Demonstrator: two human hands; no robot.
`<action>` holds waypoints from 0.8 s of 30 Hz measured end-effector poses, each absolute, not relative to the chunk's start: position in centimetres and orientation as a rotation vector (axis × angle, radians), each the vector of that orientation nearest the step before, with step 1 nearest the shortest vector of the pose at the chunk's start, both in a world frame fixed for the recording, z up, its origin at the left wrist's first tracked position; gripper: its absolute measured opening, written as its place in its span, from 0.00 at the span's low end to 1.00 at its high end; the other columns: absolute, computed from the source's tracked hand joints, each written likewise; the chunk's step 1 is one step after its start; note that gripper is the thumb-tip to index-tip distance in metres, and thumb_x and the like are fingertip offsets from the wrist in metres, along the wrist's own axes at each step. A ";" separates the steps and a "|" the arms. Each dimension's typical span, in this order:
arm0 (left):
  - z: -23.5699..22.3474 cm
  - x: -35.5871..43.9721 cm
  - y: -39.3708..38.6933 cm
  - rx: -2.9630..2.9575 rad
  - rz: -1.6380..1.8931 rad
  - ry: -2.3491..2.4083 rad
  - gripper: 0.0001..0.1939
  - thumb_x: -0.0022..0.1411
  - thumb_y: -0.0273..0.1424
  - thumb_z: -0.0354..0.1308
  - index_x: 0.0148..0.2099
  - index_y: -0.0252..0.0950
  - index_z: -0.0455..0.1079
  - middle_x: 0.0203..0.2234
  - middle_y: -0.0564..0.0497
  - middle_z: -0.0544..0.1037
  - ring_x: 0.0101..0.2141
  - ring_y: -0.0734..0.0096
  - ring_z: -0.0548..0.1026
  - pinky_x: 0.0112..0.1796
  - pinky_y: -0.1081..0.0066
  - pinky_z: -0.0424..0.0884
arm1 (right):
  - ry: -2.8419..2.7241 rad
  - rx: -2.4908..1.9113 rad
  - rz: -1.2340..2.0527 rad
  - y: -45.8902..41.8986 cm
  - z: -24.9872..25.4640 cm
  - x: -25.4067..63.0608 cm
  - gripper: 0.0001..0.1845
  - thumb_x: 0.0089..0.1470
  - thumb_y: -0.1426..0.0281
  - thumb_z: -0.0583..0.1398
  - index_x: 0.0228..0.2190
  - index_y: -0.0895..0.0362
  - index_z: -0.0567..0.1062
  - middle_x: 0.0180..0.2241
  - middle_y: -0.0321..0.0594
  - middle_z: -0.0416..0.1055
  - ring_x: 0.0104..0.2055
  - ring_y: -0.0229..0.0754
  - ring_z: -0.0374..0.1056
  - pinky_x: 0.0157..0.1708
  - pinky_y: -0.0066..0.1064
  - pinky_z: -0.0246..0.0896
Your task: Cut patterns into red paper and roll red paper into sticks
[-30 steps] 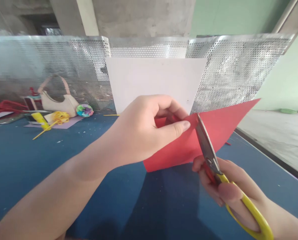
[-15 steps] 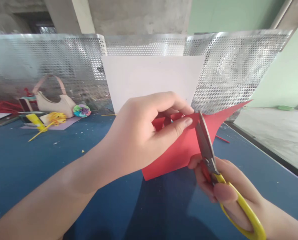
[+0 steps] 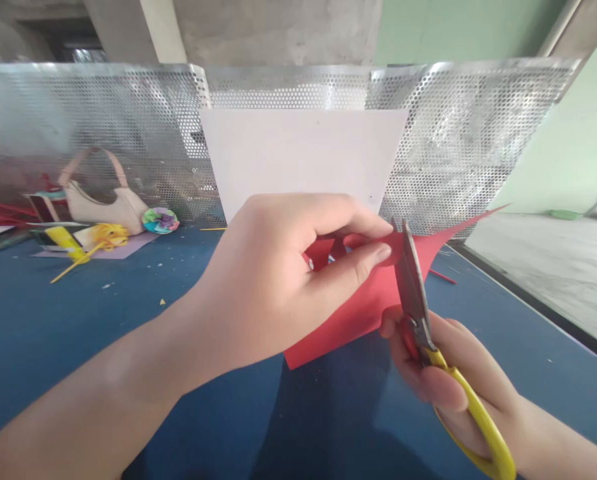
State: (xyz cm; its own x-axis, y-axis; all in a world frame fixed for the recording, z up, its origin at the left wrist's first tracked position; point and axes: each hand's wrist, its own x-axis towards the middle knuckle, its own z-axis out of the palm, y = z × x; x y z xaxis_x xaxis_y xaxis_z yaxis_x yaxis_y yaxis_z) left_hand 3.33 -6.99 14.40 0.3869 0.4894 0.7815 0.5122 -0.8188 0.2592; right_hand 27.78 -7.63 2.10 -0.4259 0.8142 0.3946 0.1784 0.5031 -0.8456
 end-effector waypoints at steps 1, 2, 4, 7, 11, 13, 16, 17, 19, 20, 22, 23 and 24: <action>14.3 3.2 -6.9 -2.587 -1.437 -0.920 0.06 0.69 0.30 0.65 0.44 0.45 0.84 0.37 0.61 0.87 0.35 0.75 0.84 0.36 0.77 0.81 | -1.882 -0.820 0.948 -7.6 2.1 27.8 0.40 0.46 0.26 0.57 0.28 0.52 0.69 0.20 0.27 0.59 0.20 0.35 0.48 0.18 0.32 0.43; 14.3 3.2 -6.9 -2.570 -1.433 -0.910 0.06 0.69 0.30 0.65 0.44 0.45 0.84 0.38 0.61 0.87 0.36 0.75 0.84 0.36 0.78 0.81 | -1.873 -0.820 0.955 -7.7 2.1 27.7 0.40 0.46 0.26 0.57 0.28 0.52 0.69 0.20 0.27 0.59 0.20 0.35 0.48 0.19 0.32 0.43; 14.1 3.2 -6.9 -2.525 -1.442 -0.906 0.06 0.69 0.30 0.66 0.45 0.44 0.83 0.37 0.61 0.87 0.35 0.77 0.83 0.36 0.79 0.81 | -1.868 -0.824 0.953 -7.7 2.1 27.7 0.41 0.45 0.26 0.56 0.28 0.52 0.69 0.20 0.27 0.59 0.20 0.35 0.48 0.19 0.32 0.43; 13.9 3.2 -7.1 -2.489 -1.456 -0.909 0.06 0.68 0.28 0.67 0.44 0.44 0.83 0.37 0.60 0.87 0.34 0.77 0.83 0.35 0.79 0.81 | -1.877 -0.817 0.934 -7.8 2.1 27.7 0.40 0.47 0.26 0.56 0.28 0.52 0.69 0.20 0.27 0.60 0.20 0.35 0.48 0.19 0.32 0.43; 13.8 3.2 -7.2 -2.493 -1.425 -0.899 0.07 0.68 0.27 0.65 0.45 0.45 0.82 0.38 0.59 0.87 0.35 0.74 0.83 0.34 0.76 0.81 | -1.845 -0.843 0.961 -7.9 1.7 27.7 0.41 0.45 0.25 0.54 0.29 0.51 0.71 0.20 0.28 0.61 0.20 0.35 0.49 0.19 0.33 0.43; 13.8 3.1 -7.1 -2.490 -1.428 -0.896 0.08 0.69 0.28 0.64 0.46 0.45 0.81 0.38 0.59 0.86 0.35 0.74 0.83 0.35 0.76 0.81 | -1.842 -0.850 0.970 -7.9 1.6 27.7 0.42 0.44 0.24 0.53 0.29 0.51 0.71 0.20 0.28 0.61 0.20 0.36 0.49 0.19 0.34 0.43; 14.0 2.9 -6.8 -2.522 -1.424 -0.871 0.08 0.68 0.27 0.64 0.48 0.43 0.80 0.37 0.59 0.85 0.35 0.76 0.81 0.36 0.77 0.80 | -1.846 -0.838 0.972 -7.9 1.5 27.7 0.41 0.45 0.25 0.54 0.28 0.51 0.70 0.19 0.28 0.60 0.20 0.36 0.48 0.19 0.34 0.43; 14.0 2.9 -6.8 -2.544 -1.413 -0.868 0.07 0.68 0.28 0.64 0.47 0.43 0.80 0.37 0.59 0.85 0.34 0.77 0.81 0.36 0.78 0.80 | -1.840 -0.836 0.976 -7.9 1.5 27.6 0.41 0.45 0.25 0.55 0.28 0.51 0.70 0.20 0.28 0.60 0.20 0.36 0.48 0.19 0.33 0.43; 14.1 2.9 -6.7 -2.579 -1.399 -0.871 0.05 0.69 0.28 0.63 0.46 0.41 0.80 0.36 0.59 0.84 0.33 0.78 0.80 0.35 0.79 0.79 | -1.829 -0.835 0.981 -7.9 1.6 27.6 0.41 0.45 0.25 0.55 0.29 0.51 0.71 0.20 0.28 0.61 0.20 0.35 0.49 0.19 0.33 0.43; 14.2 2.9 -6.7 -2.583 -1.399 -0.875 0.05 0.69 0.28 0.63 0.45 0.41 0.80 0.36 0.59 0.84 0.33 0.79 0.80 0.35 0.79 0.79 | -1.825 -0.834 0.982 -7.9 1.6 27.5 0.40 0.45 0.26 0.55 0.29 0.51 0.71 0.20 0.28 0.62 0.20 0.35 0.49 0.19 0.33 0.43; 14.2 2.9 -6.7 -2.578 -1.398 -0.872 0.06 0.69 0.27 0.63 0.45 0.41 0.80 0.36 0.59 0.84 0.33 0.79 0.80 0.35 0.80 0.79 | -1.833 -0.828 0.967 -7.8 1.6 27.5 0.39 0.46 0.27 0.57 0.30 0.51 0.72 0.21 0.27 0.62 0.20 0.35 0.50 0.19 0.33 0.44; 14.2 2.9 -6.6 -2.570 -1.396 -0.869 0.06 0.69 0.27 0.63 0.45 0.42 0.80 0.36 0.59 0.84 0.33 0.80 0.80 0.35 0.80 0.79 | -1.845 -0.828 0.956 -7.8 1.6 27.5 0.38 0.47 0.28 0.59 0.30 0.51 0.72 0.21 0.27 0.63 0.20 0.35 0.50 0.19 0.33 0.44; 14.2 2.9 -6.6 -2.567 -1.390 -0.865 0.06 0.69 0.27 0.63 0.45 0.42 0.80 0.36 0.60 0.84 0.33 0.80 0.80 0.35 0.80 0.79 | -1.853 -0.828 0.950 -7.8 1.6 27.6 0.37 0.48 0.29 0.59 0.30 0.51 0.71 0.21 0.27 0.63 0.20 0.35 0.50 0.19 0.33 0.43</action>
State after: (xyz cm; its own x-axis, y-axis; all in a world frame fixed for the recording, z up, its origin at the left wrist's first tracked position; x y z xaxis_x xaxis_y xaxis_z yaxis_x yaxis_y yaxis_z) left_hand 2.86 -6.64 14.24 0.4227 0.4338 0.7957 0.5224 -0.8341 0.1773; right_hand 27.56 -7.82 1.56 -0.3997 0.8276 0.3941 0.1631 0.4873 -0.8579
